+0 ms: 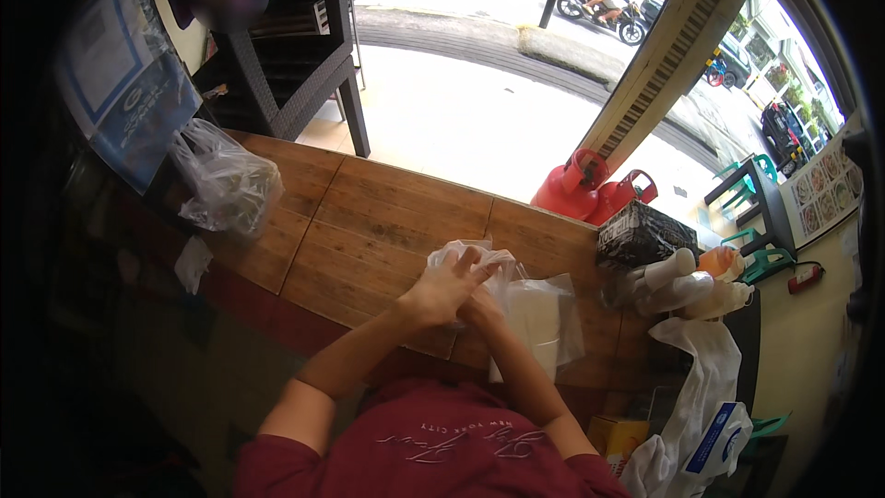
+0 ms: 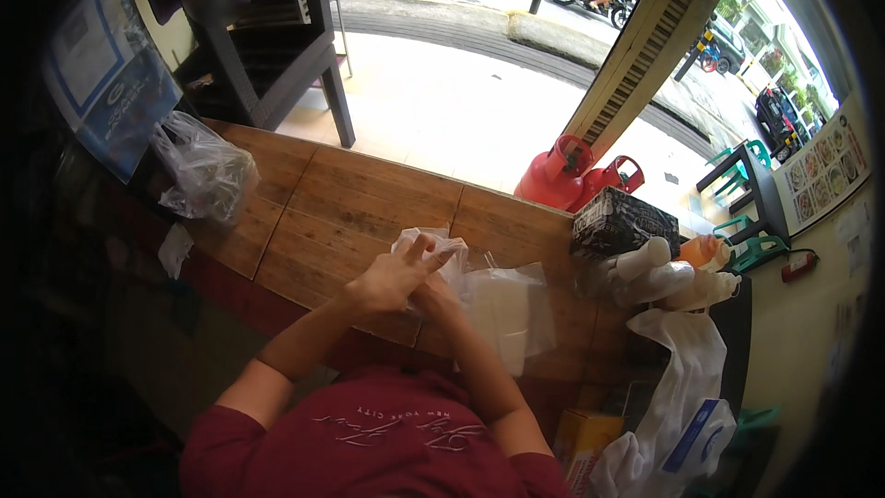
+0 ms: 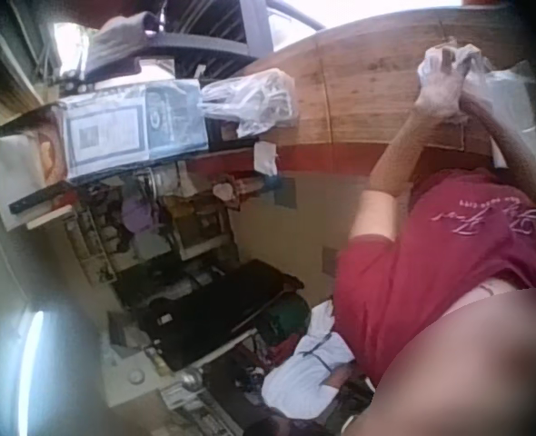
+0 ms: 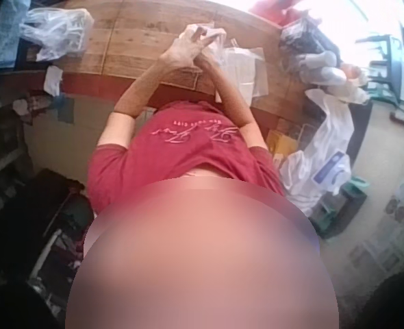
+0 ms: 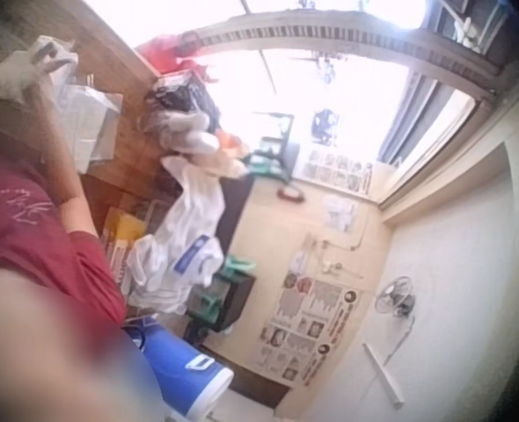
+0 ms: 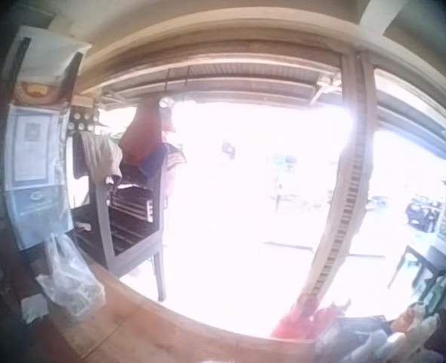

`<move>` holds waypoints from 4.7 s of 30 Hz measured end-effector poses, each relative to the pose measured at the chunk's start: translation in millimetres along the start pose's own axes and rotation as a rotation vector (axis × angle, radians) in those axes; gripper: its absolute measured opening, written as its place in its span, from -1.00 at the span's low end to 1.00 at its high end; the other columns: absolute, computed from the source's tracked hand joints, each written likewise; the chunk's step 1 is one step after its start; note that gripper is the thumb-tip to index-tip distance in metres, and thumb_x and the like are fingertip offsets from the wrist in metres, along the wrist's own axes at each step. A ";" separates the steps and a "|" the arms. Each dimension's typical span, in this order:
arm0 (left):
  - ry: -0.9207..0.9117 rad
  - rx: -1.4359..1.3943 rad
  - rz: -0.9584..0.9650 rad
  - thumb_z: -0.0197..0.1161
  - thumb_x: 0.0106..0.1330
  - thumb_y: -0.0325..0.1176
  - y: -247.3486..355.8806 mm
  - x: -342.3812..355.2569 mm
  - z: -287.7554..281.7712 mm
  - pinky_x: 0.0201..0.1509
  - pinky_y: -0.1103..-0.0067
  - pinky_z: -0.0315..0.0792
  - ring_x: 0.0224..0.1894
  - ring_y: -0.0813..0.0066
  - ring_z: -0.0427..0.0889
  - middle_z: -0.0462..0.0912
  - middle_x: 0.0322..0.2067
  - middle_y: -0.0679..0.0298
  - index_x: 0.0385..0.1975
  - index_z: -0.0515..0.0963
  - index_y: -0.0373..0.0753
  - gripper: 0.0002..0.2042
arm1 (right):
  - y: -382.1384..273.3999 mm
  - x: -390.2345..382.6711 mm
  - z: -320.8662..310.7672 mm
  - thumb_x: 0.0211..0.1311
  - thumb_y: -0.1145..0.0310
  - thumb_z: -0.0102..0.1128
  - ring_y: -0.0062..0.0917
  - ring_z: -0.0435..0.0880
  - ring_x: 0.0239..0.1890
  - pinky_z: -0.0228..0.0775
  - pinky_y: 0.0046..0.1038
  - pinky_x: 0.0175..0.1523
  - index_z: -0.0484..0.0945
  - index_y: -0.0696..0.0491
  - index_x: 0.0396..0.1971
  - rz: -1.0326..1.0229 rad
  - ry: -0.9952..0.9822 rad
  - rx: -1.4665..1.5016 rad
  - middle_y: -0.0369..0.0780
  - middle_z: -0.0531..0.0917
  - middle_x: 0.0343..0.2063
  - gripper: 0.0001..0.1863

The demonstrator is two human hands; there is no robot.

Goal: The person repeatedly wraps small white cylindrical items in clear plastic bags on a wooden counter. They open each bag, insert an item, and fold the top, handling one item at a time throughout the clip.

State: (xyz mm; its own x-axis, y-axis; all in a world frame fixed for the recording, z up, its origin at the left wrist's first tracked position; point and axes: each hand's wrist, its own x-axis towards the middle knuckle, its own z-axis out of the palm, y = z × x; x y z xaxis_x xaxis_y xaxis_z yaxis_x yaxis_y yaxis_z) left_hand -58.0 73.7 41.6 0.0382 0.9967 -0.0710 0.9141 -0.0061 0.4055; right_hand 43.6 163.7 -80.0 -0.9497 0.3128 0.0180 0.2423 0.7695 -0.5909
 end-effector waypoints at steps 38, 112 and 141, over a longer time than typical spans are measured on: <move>0.532 0.105 0.094 0.33 0.04 -0.27 -45.9 -54.2 171.0 -0.06 0.31 0.36 -0.11 0.23 0.54 0.59 -0.16 0.29 -0.19 0.60 -0.14 -0.70 | -10.1 13.9 1.0 0.01 0.38 0.13 -0.21 0.72 -0.30 0.54 -0.27 -0.16 0.68 0.14 -0.48 0.192 0.121 -0.298 -0.02 0.71 -0.40 -0.81; 0.192 -1.337 -0.272 0.37 0.26 -0.43 63.4 26.1 114.9 -0.08 0.66 0.52 -0.19 0.61 0.63 0.71 -0.23 0.25 -0.08 0.62 -0.41 -0.72 | 10.5 -131.1 -39.0 0.14 0.45 0.36 -0.54 0.65 -0.35 0.50 -0.48 -0.30 0.51 0.14 -0.27 0.564 0.950 1.135 -0.22 0.66 -0.33 -0.78; 0.254 -1.687 -0.265 0.40 0.20 -0.54 38.8 8.9 85.1 -0.15 0.70 0.53 -0.30 0.66 0.63 0.68 -0.38 0.32 -0.43 0.61 -0.26 -0.92 | -29.5 -120.1 -72.3 0.21 0.41 0.36 -0.69 0.62 -0.34 0.41 -0.64 -0.30 0.63 0.17 -0.21 0.420 0.552 1.405 -0.29 0.69 -0.33 -0.80</move>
State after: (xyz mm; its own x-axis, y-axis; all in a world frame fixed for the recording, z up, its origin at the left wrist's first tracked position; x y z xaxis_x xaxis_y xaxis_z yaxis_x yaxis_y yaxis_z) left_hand 12.2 75.5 -20.8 -0.2432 0.9443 -0.2218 -0.5200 0.0662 0.8516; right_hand 164.9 143.6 -6.4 -0.6009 0.7629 -0.2387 -0.2105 -0.4391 -0.8734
